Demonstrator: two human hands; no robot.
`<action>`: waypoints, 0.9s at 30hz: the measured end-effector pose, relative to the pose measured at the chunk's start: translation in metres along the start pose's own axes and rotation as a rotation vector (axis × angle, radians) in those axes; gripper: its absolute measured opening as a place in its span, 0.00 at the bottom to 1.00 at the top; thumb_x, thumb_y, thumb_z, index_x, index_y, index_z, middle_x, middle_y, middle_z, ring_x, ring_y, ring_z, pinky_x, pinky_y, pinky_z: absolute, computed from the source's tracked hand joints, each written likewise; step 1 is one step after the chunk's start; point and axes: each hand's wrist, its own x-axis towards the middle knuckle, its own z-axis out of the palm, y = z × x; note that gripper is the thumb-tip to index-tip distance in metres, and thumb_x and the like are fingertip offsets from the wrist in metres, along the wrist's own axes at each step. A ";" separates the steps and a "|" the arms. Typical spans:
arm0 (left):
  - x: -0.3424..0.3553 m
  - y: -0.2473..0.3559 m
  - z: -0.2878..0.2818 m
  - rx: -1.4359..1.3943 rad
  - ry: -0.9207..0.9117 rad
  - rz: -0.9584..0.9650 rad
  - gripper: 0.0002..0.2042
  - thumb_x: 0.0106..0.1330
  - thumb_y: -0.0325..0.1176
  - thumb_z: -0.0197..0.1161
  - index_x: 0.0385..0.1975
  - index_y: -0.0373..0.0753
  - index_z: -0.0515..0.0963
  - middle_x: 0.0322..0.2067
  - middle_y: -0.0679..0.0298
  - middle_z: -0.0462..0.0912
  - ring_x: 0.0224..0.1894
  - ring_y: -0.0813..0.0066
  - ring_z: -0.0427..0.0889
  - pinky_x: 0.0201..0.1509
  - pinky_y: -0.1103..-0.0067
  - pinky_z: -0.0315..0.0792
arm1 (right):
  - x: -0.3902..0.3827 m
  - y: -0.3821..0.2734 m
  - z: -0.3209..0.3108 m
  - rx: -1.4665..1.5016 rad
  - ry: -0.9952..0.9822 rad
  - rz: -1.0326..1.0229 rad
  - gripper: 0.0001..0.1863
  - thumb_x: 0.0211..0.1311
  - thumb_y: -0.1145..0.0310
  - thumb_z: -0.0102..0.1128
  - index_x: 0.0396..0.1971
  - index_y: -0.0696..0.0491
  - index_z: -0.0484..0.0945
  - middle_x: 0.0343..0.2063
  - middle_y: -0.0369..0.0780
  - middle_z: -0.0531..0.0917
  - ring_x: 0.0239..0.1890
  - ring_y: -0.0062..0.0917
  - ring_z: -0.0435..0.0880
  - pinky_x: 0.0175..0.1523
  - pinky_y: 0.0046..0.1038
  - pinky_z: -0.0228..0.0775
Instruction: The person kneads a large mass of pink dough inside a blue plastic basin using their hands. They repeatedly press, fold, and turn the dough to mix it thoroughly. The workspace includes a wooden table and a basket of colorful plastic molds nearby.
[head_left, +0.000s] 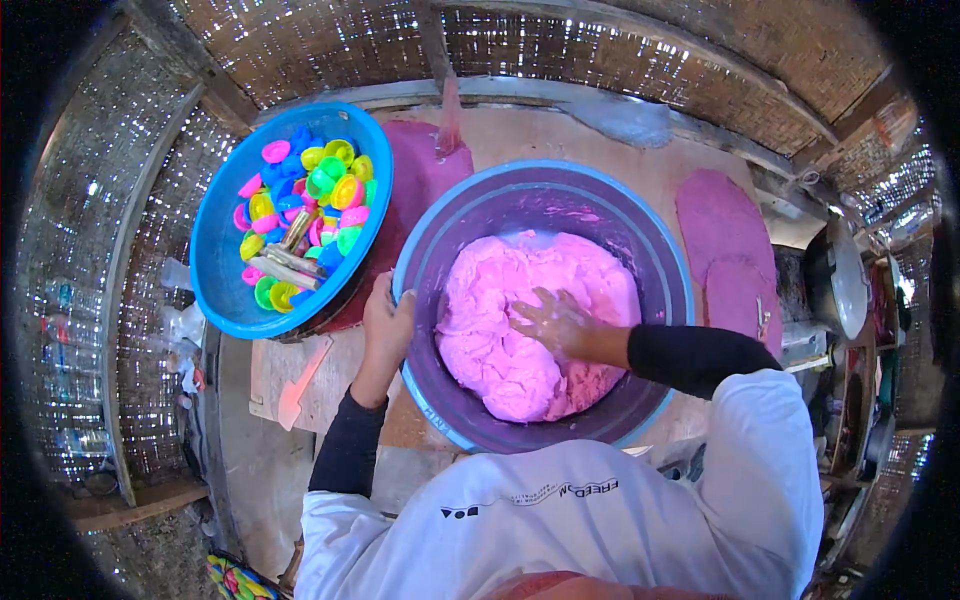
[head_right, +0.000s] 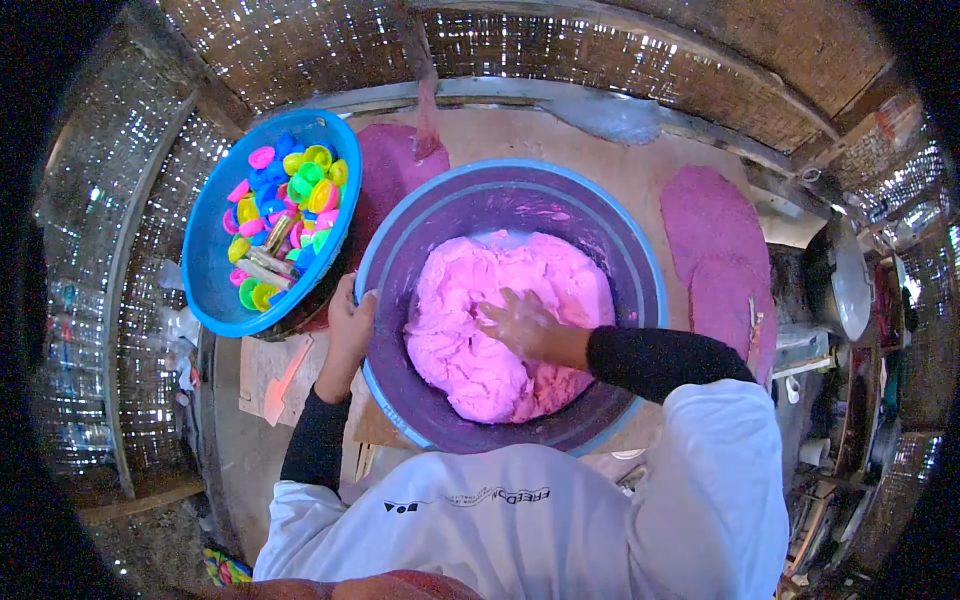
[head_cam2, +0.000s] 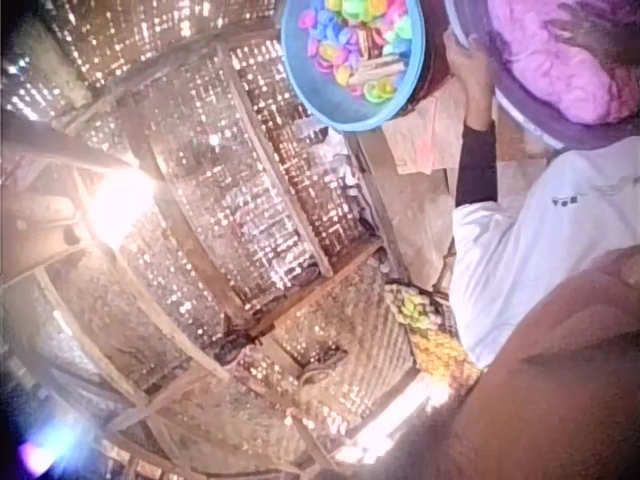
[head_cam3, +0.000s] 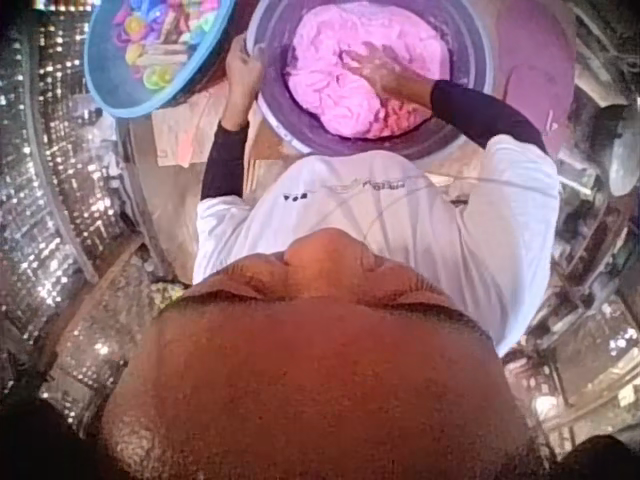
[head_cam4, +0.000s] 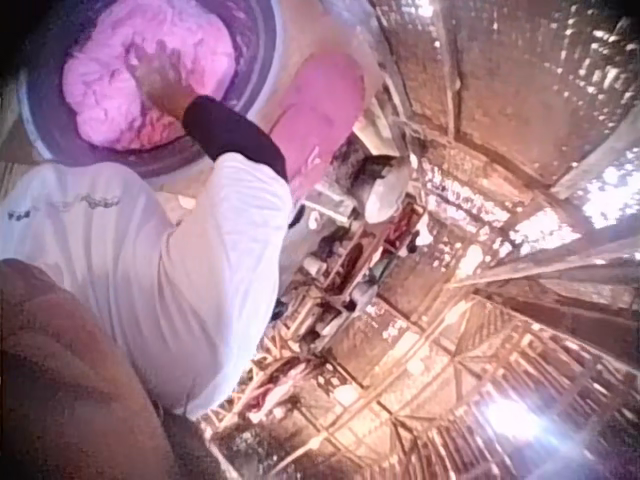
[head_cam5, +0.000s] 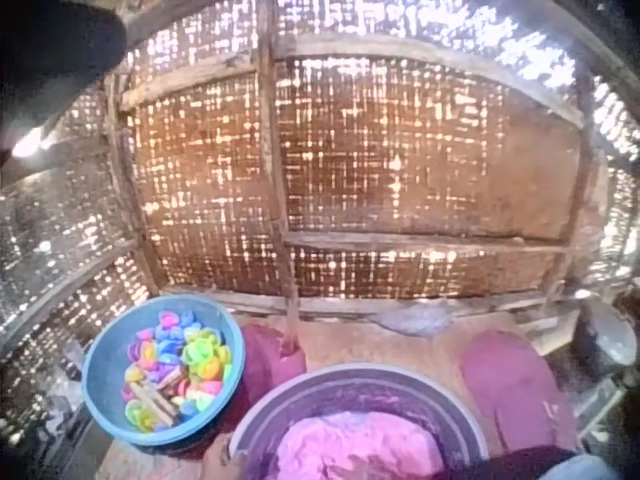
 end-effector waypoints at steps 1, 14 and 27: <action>-0.001 0.001 -0.001 0.021 -0.005 0.030 0.13 0.57 0.25 0.52 0.42 0.30 0.69 0.36 0.53 0.78 0.40 0.68 0.77 0.46 0.76 0.68 | 0.009 0.003 0.000 0.040 -0.038 0.013 0.21 0.50 0.69 0.53 0.49 0.49 0.72 0.53 0.42 0.66 0.54 0.47 0.65 0.44 0.51 0.69; 0.004 -0.019 -0.005 0.153 0.046 0.102 0.13 0.57 0.29 0.54 0.42 0.32 0.70 0.32 0.51 0.79 0.36 0.63 0.79 0.42 0.73 0.70 | 0.130 0.048 0.030 0.123 0.037 0.272 0.11 0.51 0.68 0.48 0.29 0.51 0.80 0.31 0.43 0.82 0.35 0.36 0.81 0.40 0.40 0.72; -0.001 -0.014 -0.006 -0.010 0.036 0.009 0.12 0.58 0.26 0.52 0.41 0.30 0.69 0.33 0.54 0.79 0.36 0.70 0.78 0.43 0.76 0.69 | -0.021 0.102 -0.040 0.724 -0.067 0.494 0.24 0.60 0.57 0.49 0.52 0.57 0.68 0.52 0.47 0.72 0.53 0.35 0.71 0.60 0.33 0.60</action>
